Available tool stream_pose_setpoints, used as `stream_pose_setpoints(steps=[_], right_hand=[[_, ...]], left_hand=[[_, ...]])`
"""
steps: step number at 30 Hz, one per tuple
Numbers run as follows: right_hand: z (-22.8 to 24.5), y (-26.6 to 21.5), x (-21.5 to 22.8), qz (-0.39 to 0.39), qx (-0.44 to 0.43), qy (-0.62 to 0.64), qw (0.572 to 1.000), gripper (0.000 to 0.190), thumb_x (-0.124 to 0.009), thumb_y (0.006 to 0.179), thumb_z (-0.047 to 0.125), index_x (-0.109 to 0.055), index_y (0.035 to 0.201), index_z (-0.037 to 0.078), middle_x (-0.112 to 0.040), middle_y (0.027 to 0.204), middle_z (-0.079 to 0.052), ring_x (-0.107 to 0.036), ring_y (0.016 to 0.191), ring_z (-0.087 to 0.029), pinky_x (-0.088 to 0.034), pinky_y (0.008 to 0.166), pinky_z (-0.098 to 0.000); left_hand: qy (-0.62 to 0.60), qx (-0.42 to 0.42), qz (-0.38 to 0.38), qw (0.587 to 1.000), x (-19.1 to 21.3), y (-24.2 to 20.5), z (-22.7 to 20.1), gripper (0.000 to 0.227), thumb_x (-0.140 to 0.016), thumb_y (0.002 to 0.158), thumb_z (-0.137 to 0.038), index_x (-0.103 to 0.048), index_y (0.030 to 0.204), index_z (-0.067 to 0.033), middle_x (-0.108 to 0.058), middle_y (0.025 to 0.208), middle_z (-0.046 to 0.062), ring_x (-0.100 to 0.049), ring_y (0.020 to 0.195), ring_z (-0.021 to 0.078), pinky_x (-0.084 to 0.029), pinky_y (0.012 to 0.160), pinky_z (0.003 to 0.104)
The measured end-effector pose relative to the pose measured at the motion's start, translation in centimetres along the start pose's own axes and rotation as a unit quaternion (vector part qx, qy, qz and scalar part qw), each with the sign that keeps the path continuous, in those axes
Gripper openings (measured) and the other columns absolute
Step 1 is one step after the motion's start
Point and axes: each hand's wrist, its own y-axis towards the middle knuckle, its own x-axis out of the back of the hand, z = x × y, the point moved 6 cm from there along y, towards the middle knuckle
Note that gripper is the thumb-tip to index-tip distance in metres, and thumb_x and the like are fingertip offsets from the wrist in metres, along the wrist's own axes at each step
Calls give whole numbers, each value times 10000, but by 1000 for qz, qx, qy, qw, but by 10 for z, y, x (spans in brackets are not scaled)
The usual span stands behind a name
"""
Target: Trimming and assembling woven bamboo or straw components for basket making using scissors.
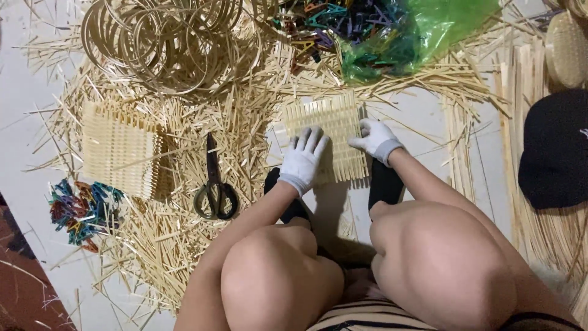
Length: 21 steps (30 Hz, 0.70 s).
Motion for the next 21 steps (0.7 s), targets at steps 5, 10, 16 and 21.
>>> stream_pose_setpoints(steps=[5, 10, 16, 21], right_hand=[[64, -42, 25, -138, 60, -95, 984, 879, -867, 642, 383, -569, 1401, 58, -664, 1216, -232, -641, 1092, -387, -503, 918, -489], [58, -37, -5, -170, 269, -300, 899, 620, -784, 773, 286, -610, 1361, 195, -565, 1374, -146, -548, 1227, -360, -448, 1006, -505], [76, -69, -14, -52, 378, -318, 868, 555, -689, 898, 273, -558, 1434, 209, -471, 1526, -83, -454, 1429, -336, -404, 1198, -469], [93, -88, -17, -14, 353, -340, 872, 875, -780, 714, 431, -468, 1455, 86, -397, 1503, -221, -350, 1416, -443, -309, 1173, -530]], left_hand=[[-49, -35, -52, 997, -14, -3, 9, 853, -683, 808, -270, -318, 1570, -151, -278, 1642, 155, -289, 1495, 387, -272, 1189, 557], [-83, -43, -67, 993, -22, -4, 18, 804, -664, 849, -281, -340, 1578, -187, -294, 1661, 120, -309, 1523, 348, -281, 1223, 536], [-32, -80, -80, 993, -28, -5, 24, 843, -670, 863, -270, -314, 1622, -187, -269, 1691, 128, -287, 1542, 345, -254, 1231, 525], [-88, -49, 53, 994, 3, -10, 9, 1062, -763, 698, -400, -210, 1567, -140, -172, 1648, 162, -173, 1525, 374, -163, 1223, 524]])
